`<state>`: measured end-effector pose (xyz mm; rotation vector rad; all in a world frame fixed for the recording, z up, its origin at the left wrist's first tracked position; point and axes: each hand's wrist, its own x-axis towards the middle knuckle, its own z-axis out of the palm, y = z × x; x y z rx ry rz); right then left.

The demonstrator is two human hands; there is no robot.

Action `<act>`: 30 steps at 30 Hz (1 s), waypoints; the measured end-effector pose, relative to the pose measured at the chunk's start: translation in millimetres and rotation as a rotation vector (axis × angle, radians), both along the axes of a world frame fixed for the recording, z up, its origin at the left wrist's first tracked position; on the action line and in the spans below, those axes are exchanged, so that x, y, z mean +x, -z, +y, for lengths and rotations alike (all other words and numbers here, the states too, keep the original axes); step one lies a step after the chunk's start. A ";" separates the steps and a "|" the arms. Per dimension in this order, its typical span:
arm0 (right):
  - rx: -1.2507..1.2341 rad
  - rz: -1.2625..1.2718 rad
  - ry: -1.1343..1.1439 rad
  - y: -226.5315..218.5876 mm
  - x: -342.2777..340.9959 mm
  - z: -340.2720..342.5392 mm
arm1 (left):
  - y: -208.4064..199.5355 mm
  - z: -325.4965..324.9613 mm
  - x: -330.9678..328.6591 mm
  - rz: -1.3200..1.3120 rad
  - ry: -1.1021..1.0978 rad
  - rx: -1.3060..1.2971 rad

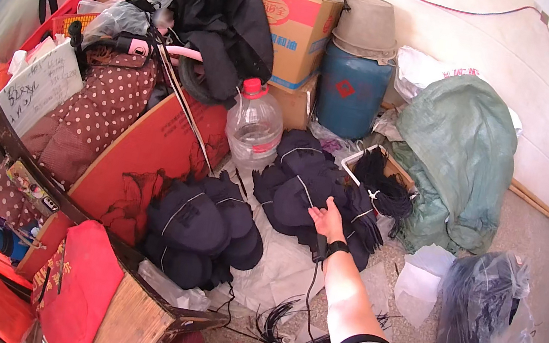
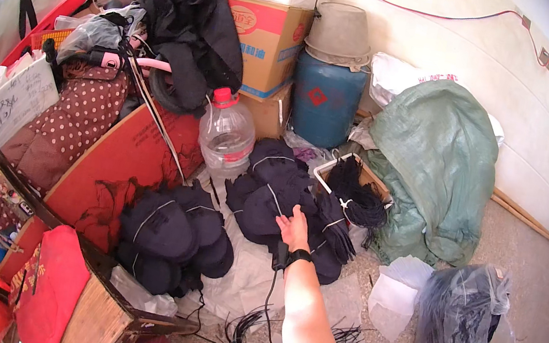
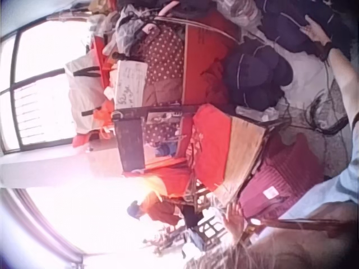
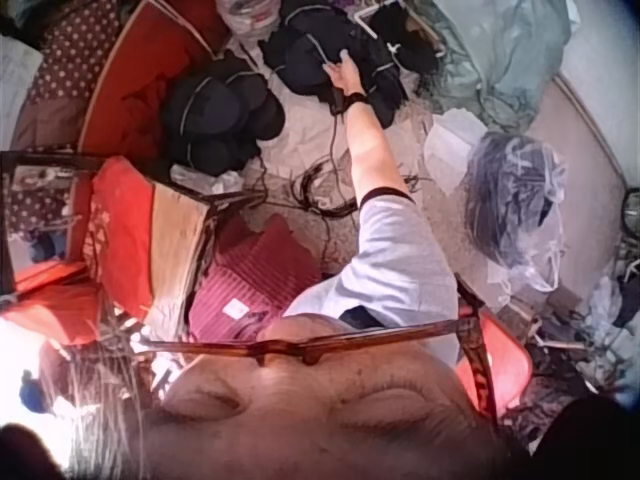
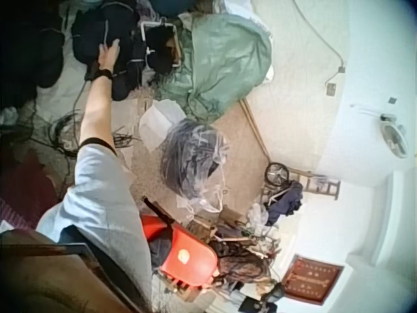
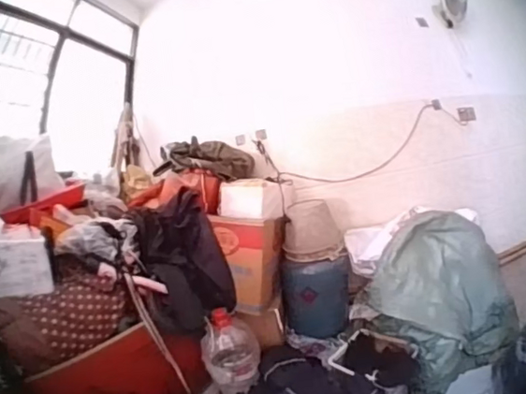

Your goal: The recorder is organizing and lacing shoe uppers in a manufacturing environment.

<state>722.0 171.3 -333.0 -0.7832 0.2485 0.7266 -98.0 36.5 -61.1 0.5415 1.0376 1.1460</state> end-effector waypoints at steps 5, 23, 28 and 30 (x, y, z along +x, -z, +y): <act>-0.033 -0.067 -0.070 -4.9 6.0 -29.5 | -1.4 1.3 1.8 -0.020 0.016 -0.017; -0.360 0.218 -1.106 -6.4 -275.7 -242.8 | 8.5 -29.3 -9.8 -0.103 0.049 0.070; -0.500 0.194 -1.061 -20.3 -280.2 -312.2 | 17.2 -30.7 2.1 -0.025 0.148 0.057; -0.613 -0.083 -1.024 -20.6 -272.2 -327.2 | 14.5 -56.5 -16.3 0.015 0.054 0.004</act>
